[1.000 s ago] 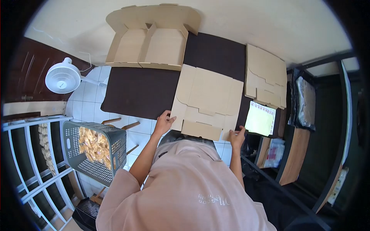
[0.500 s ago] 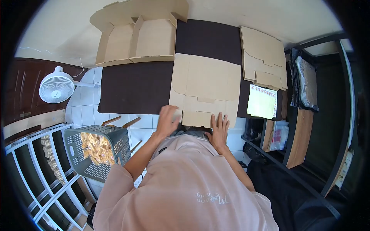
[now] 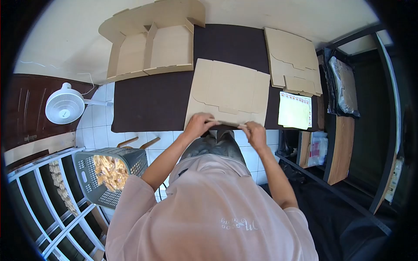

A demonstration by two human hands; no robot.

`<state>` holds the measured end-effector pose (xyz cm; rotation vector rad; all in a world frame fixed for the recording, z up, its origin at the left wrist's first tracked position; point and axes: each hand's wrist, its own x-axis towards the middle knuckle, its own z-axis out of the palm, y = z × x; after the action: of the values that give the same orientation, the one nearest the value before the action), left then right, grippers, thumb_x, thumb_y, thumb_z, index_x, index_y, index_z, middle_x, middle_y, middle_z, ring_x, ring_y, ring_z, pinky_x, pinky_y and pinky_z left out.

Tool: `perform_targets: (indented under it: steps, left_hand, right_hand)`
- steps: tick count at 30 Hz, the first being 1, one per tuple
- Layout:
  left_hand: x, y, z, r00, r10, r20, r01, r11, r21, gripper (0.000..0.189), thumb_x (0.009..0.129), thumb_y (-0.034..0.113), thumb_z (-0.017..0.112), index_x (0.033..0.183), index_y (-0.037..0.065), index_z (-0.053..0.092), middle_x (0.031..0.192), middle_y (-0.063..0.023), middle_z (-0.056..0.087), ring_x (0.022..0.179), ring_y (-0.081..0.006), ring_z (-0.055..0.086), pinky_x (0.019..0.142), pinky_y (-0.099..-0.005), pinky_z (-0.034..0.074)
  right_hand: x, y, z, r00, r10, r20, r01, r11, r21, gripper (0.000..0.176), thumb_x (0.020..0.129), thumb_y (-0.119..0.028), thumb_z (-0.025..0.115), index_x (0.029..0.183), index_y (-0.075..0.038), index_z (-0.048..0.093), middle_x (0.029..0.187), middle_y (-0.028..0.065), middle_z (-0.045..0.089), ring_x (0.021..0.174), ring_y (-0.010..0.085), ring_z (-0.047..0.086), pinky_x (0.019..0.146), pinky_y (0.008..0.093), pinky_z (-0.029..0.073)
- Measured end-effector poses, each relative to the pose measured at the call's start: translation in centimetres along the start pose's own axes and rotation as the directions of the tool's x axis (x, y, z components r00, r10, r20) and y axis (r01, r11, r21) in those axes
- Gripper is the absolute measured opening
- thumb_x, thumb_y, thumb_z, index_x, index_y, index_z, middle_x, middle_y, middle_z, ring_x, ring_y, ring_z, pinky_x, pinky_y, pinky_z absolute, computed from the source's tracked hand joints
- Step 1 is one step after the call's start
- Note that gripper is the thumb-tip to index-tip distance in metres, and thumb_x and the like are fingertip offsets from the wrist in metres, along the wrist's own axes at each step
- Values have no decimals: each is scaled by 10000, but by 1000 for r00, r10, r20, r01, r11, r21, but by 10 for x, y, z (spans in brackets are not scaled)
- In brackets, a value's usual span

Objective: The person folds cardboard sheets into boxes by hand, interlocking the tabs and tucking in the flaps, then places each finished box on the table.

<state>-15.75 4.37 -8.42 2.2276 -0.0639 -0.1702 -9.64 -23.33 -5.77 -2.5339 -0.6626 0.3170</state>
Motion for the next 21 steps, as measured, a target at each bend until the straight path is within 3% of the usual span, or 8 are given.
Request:
perform_targets:
  steps: [2, 5, 7, 8, 12, 14, 17, 21]
  left_hand:
    - [19, 16, -21, 969, -239, -66, 236, 970, -55, 457, 777, 333, 795, 1077, 36, 617, 1005, -189, 672, 1011, -372, 625, 810, -453, 506]
    - [28, -4, -19, 978, -70, -196, 108, 975, 192, 482, 777, 335, 796, 1093, 44, 576, 1044, -184, 628, 1021, -409, 606, 803, -478, 503]
    - [32, -2, -18, 971, -101, -218, 134, 981, 141, 514, 773, 340, 799, 1123, 55, 552, 1062, -182, 608, 1006, -413, 603, 799, -479, 500]
    - [33, -2, -17, 963, -140, -231, 163, 983, 84, 549, 768, 345, 802, 1153, 67, 528, 1080, -180, 589, 990, -417, 600, 794, -480, 498]
    - [44, -17, -19, 967, -29, -254, 77, 981, 180, 544, 779, 304, 806, 1183, 86, 514, 954, -162, 594, 826, -324, 602, 715, -451, 488]
    - [46, -25, -27, 985, -78, -156, 80, 997, 6, 495, 791, 245, 801, 1166, 76, 527, 798, -130, 567, 705, -290, 560, 659, -416, 468]
    - [48, -26, -38, 973, -227, -44, 223, 971, -83, 457, 803, 194, 787, 1160, 63, 535, 686, -99, 503, 630, -243, 499, 619, -375, 444]
    - [45, -25, -38, 963, -269, -27, 264, 956, -130, 454, 783, 182, 794, 1155, 69, 561, 768, -113, 539, 677, -247, 537, 656, -373, 472]
  right_hand:
    - [11, 6, -5, 995, 76, 70, -69, 993, -94, 275, 844, -264, 723, 971, -22, 689, 936, 153, 684, 886, 344, 643, 744, 466, 487]
    - [17, 8, 11, 975, 112, -191, -134, 985, -107, 373, 874, -267, 690, 1157, -30, 632, 1234, 204, 601, 1157, 402, 551, 931, 498, 454]
    - [17, 12, 51, 961, -84, -264, -38, 903, -427, 540, 913, -306, 633, 1349, -14, 505, 1476, 227, 400, 1375, 465, 328, 1114, 565, 296]
    - [15, -4, 67, 986, -27, -164, -35, 929, -367, 654, 940, -365, 576, 1422, 45, 410, 1535, 264, 297, 1440, 470, 211, 1184, 586, 139]
    - [14, -95, 97, 992, -119, 38, 124, 982, -146, 806, 931, -478, 545, 1451, 96, 323, 1536, 352, 199, 1457, 488, 143, 1183, 577, 107]
    - [21, -121, 106, 979, -205, -13, 202, 973, -109, 762, 957, -497, 496, 1453, 62, 347, 1535, 332, 228, 1456, 467, 168, 1183, 564, 129]
    - [18, -102, 97, 944, -327, 46, 331, 937, -116, 760, 964, -490, 477, 1476, 48, 315, 1540, 271, 276, 1453, 420, 209, 1185, 546, 143]
    - [-18, -41, 64, 963, -212, 164, 249, 936, -248, 733, 967, -457, 485, 1486, 30, 311, 1563, 248, 246, 1461, 412, 195, 1187, 542, 134]
